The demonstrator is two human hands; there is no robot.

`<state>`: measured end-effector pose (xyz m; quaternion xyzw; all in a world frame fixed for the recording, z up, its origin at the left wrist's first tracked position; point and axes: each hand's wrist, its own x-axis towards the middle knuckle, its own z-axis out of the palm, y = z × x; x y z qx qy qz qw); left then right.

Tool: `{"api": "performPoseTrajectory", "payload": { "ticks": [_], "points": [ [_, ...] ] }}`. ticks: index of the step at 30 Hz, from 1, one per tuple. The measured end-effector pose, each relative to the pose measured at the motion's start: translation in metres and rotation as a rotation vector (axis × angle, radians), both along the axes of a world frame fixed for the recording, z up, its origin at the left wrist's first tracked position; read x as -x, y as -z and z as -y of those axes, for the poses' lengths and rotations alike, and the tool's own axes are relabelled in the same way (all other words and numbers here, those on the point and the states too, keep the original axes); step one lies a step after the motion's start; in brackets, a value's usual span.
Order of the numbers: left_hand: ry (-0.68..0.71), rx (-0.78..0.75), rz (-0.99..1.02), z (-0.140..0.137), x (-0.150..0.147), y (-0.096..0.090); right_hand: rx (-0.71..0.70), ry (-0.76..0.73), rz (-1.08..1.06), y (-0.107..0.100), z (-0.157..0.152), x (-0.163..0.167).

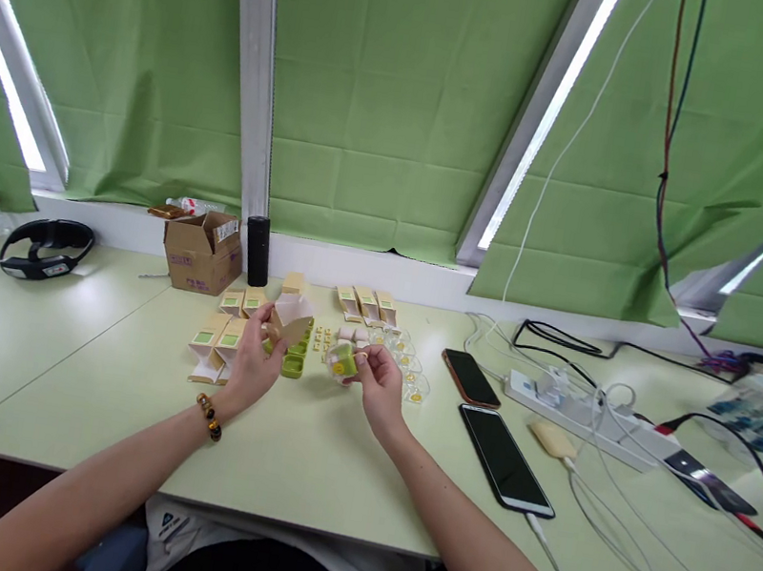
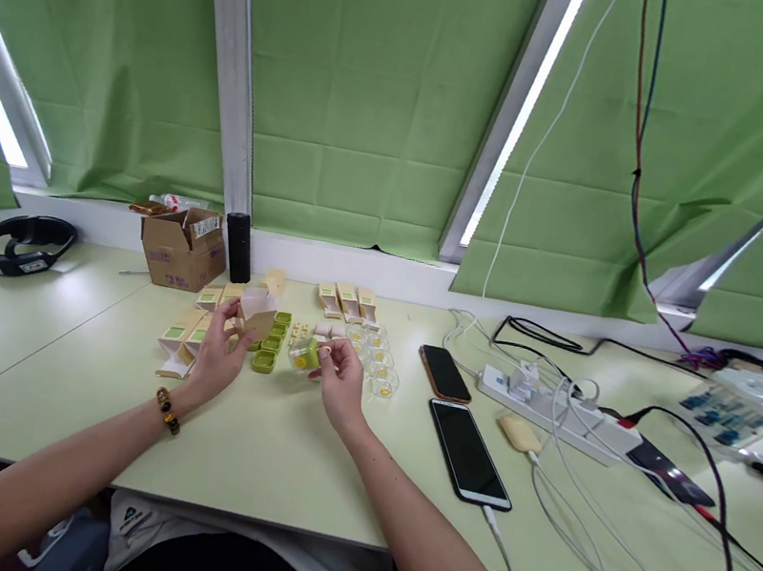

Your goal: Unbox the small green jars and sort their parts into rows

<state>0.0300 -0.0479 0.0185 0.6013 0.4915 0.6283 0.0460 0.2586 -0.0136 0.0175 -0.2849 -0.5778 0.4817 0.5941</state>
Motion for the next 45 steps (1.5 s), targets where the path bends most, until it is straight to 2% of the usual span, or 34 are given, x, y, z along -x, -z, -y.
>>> {"api": "performPoseTrajectory", "payload": {
  "ticks": [4, 10, 14, 21, 27, 32, 38, 45],
  "points": [
    [0.275, 0.093, 0.322, -0.008, 0.0, 0.003, -0.129, 0.01, 0.32, 0.004, 0.002, 0.001],
    [0.546, 0.255, 0.738, -0.008, -0.006, 0.002, -0.278, 0.046, 0.745, 0.005, 0.008, 0.001],
    [0.684, 0.28, 0.807, -0.001, -0.01, -0.003, -0.36, 0.105, 0.848, 0.005, 0.01, 0.001],
    [0.747, 0.297, 0.814, 0.006, -0.013, -0.008, -0.447, 0.129, 0.89, 0.005, 0.01, 0.001],
    [0.77, 0.34, 0.803, 0.008, -0.016, -0.009, -0.444, 0.11, 0.87, 0.006, 0.011, 0.001],
    [0.792, 0.377, 0.797, 0.014, -0.019, -0.012, -0.376, 0.074, 0.588, -0.006, 0.016, -0.001],
    [0.862, 0.42, 0.733, 0.022, -0.024, -0.015, -0.191, -0.081, 0.317, -0.009, 0.016, -0.001],
    [0.828, 0.487, 0.579, 0.022, -0.024, -0.008, -0.014, -0.341, 0.103, -0.011, 0.023, 0.009]
  ]
}}
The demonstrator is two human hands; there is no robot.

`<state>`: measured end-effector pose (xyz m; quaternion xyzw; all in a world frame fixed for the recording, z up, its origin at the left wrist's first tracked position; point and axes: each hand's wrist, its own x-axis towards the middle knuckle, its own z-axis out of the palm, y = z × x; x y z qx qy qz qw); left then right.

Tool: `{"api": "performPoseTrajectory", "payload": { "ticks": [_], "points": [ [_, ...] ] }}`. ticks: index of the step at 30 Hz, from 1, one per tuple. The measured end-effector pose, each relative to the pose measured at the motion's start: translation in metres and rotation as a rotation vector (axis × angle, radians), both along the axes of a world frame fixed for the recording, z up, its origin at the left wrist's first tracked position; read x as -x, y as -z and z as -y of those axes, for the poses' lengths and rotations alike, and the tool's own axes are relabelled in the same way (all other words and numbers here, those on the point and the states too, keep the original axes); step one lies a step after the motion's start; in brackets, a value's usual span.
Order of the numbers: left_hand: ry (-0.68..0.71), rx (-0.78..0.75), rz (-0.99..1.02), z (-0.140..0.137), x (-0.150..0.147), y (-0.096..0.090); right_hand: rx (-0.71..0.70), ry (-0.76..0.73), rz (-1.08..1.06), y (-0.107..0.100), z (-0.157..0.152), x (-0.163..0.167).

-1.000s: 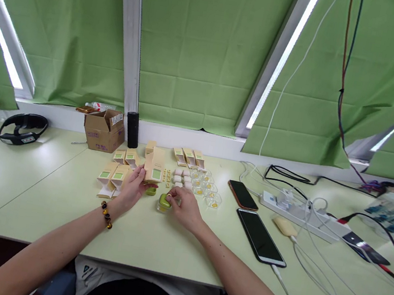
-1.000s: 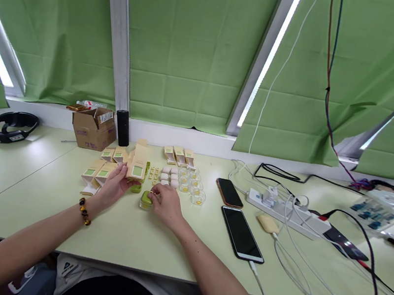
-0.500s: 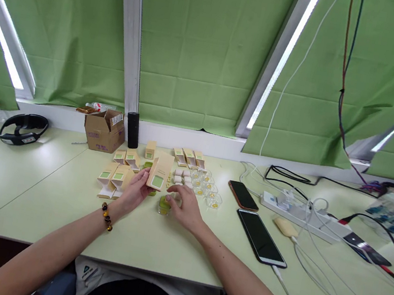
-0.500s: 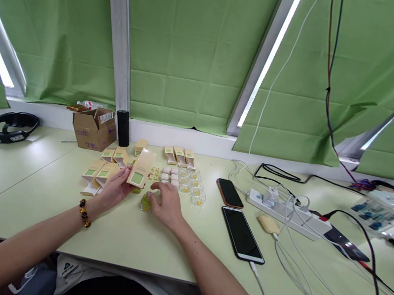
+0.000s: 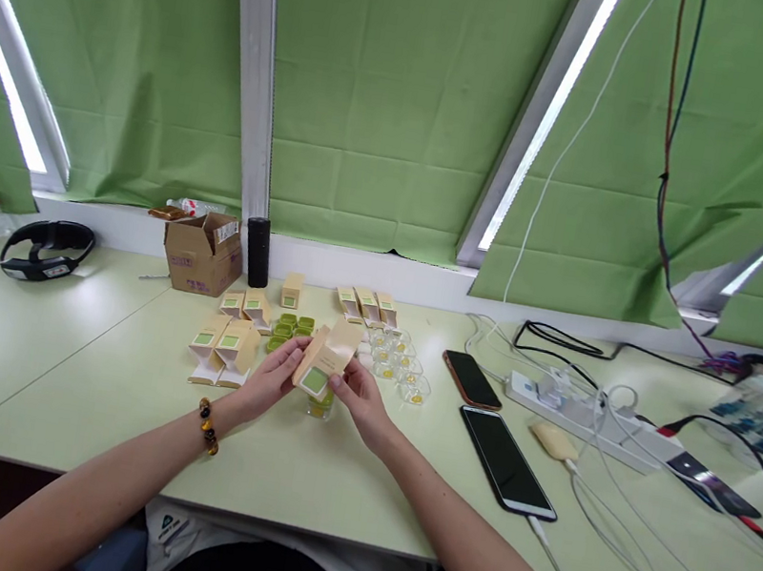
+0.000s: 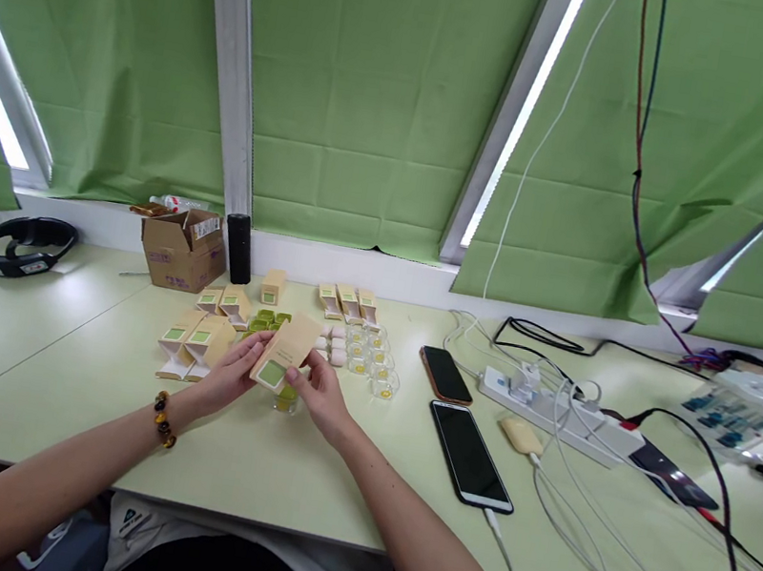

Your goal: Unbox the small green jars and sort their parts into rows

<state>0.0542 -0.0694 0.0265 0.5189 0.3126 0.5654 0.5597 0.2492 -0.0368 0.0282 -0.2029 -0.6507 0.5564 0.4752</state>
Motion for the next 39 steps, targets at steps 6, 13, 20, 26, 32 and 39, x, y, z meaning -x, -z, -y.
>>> {"api": "performPoseTrajectory", "payload": {
  "ticks": [6, 13, 20, 26, 32, 39],
  "points": [
    [-0.149, -0.268, -0.199, 0.005, 0.0, -0.005, 0.036, 0.08, -0.09, -0.005, -0.004, -0.001],
    [-0.254, -0.48, -0.464, 0.009, 0.0, -0.001, 0.019, 0.155, -0.055, 0.002, -0.01, -0.002],
    [-0.223, -0.483, -0.496, 0.006, -0.001, 0.004, 0.019, 0.127, -0.073, 0.008, -0.012, 0.003],
    [-0.215, -0.482, -0.501, 0.006, 0.0, 0.004, 0.036, 0.121, -0.067, 0.007, -0.011, 0.003],
    [-0.202, -0.458, -0.422, 0.004, 0.0, 0.006, 0.001, 0.125, -0.034, 0.009, -0.01, 0.002],
    [-0.191, -0.426, -0.378, 0.006, -0.001, 0.004, 0.019, 0.155, -0.014, 0.011, -0.01, 0.002]
  ]
}}
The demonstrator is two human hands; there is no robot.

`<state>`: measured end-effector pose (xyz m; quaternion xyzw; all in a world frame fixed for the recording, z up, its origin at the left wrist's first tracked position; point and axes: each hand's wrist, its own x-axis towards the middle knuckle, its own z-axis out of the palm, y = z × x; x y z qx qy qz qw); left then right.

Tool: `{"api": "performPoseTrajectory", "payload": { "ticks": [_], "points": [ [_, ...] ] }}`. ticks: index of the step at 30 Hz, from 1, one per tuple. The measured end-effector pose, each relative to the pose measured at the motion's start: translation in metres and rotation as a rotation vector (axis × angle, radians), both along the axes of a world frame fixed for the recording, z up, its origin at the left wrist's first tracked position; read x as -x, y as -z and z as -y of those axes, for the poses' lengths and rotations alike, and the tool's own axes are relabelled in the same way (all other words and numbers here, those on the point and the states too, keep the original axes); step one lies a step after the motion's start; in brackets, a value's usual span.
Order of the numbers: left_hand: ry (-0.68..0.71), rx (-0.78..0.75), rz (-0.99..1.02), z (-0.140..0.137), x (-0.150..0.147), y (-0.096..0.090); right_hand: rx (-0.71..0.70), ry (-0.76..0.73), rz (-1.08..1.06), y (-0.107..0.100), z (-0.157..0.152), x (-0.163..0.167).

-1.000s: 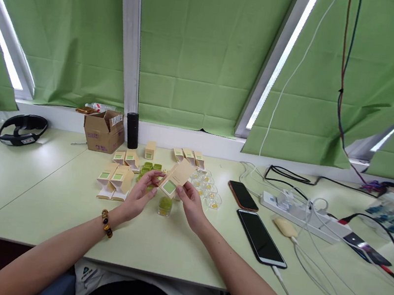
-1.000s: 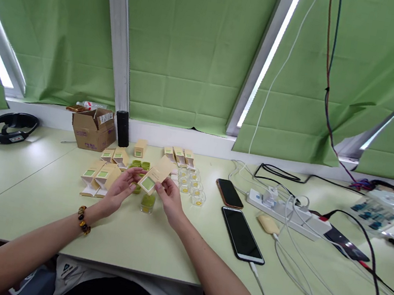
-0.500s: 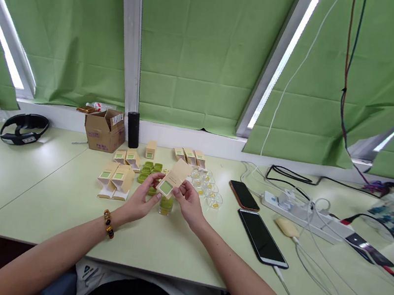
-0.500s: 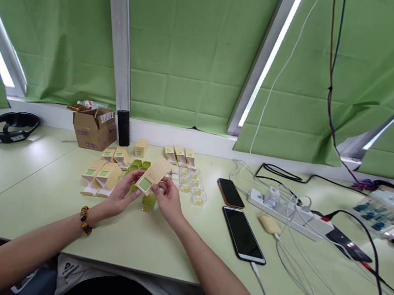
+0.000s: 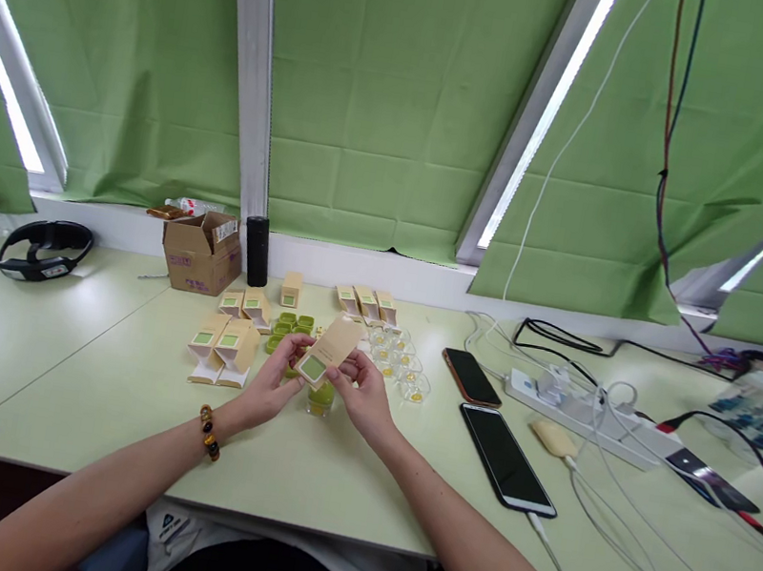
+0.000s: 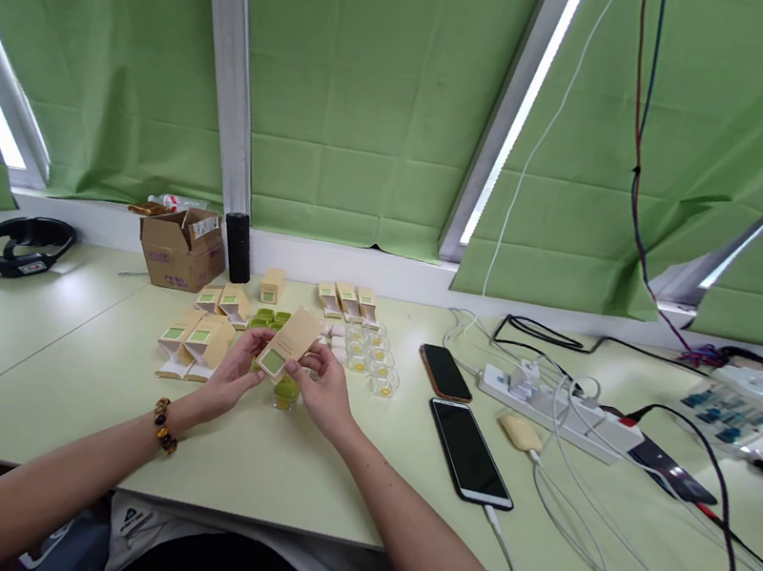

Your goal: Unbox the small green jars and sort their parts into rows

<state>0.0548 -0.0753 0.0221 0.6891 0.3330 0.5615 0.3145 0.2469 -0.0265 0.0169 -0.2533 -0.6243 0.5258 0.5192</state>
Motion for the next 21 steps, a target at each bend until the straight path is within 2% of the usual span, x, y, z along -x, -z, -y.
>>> {"api": "performPoseTrajectory", "payload": {
  "ticks": [9, 12, 18, 21],
  "points": [
    [0.048, 0.013, -0.056, 0.0025, 0.001, 0.0008, 0.087, -0.016, -0.066, -0.0014, -0.0058, -0.0011],
    [-0.015, -0.01, -0.128, 0.0031, -0.0004, 0.0002, 0.103, -0.017, -0.067, -0.0005, -0.0072, -0.0013],
    [-0.251, -0.137, -0.29, 0.0032, -0.0042, -0.0037, 0.101, -0.026, -0.059, 0.0004, -0.0061, -0.0008],
    [-0.281, -0.235, -0.337, 0.0041, -0.0039, -0.0058, 0.097, -0.019, -0.051, -0.0002, -0.0062, -0.0007]
  ]
}}
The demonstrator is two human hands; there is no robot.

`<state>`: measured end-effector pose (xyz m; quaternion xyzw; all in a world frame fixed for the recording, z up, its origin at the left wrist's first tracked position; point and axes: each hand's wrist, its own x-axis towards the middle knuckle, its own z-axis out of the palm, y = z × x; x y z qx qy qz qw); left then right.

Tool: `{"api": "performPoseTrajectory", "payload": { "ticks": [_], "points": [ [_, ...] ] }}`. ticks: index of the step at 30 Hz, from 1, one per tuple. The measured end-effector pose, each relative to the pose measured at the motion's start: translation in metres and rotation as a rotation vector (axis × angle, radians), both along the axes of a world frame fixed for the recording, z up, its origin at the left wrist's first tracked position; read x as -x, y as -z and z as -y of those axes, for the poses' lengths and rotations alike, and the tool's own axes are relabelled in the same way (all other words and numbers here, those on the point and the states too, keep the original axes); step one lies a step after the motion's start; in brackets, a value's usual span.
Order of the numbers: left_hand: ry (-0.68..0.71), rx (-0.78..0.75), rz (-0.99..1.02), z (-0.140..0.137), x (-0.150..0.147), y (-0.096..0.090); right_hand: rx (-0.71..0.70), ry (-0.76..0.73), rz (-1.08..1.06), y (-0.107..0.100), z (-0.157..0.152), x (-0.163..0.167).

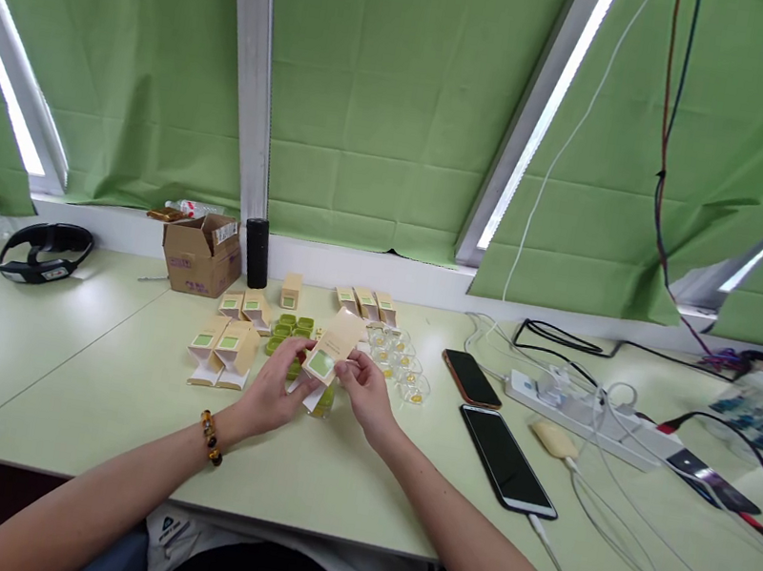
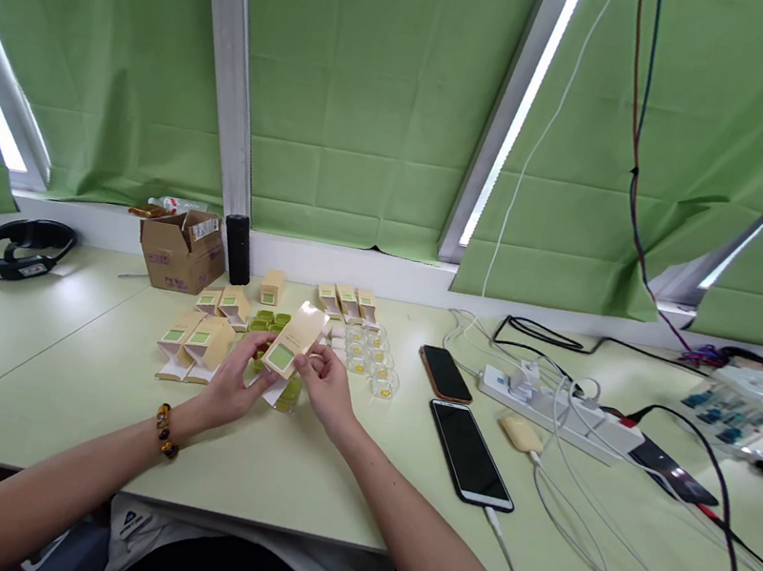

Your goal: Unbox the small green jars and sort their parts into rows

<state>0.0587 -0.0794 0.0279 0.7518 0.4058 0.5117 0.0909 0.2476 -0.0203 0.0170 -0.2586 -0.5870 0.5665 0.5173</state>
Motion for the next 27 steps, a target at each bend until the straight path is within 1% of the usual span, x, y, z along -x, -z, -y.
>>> {"api": "performPoseTrajectory", "payload": {
  "ticks": [3, 5, 9, 11, 14, 17, 19, 21, 25, 27],
  "points": [
    [0.062, -0.047, -0.065, 0.001, 0.002, -0.001, 0.0, 0.017, 0.004, -0.002, -0.001, -0.001],
    [0.079, -0.059, -0.079, 0.0, 0.002, 0.0, -0.002, 0.014, 0.002, -0.003, -0.002, -0.001],
    [-0.004, -0.073, -0.026, -0.002, 0.001, 0.004, -0.013, -0.011, 0.001, -0.004, 0.0, -0.001],
    [-0.039, -0.042, 0.012, -0.004, 0.001, 0.007, -0.035, -0.02, 0.012, -0.004, 0.002, 0.0],
    [-0.046, 0.039, 0.034, -0.003, 0.0, 0.009, -0.069, -0.023, 0.038, -0.004, 0.003, 0.001],
    [-0.042, 0.108, 0.039, 0.0, 0.0, 0.008, -0.056, -0.007, 0.044, -0.005, 0.003, 0.0],
    [0.001, 0.145, 0.051, 0.002, 0.0, 0.006, -0.031, 0.01, 0.03, -0.006, 0.002, 0.0],
    [0.091, 0.188, 0.099, 0.003, 0.0, 0.003, -0.006, 0.026, 0.017, -0.007, 0.002, -0.001],
    [0.304, 0.333, 0.341, 0.0, 0.002, -0.001, 0.036, 0.043, -0.002, -0.011, 0.003, -0.003],
    [0.385, 0.414, 0.454, -0.003, 0.003, -0.002, 0.046, 0.057, -0.019, -0.013, 0.003, -0.004]
  ]
}}
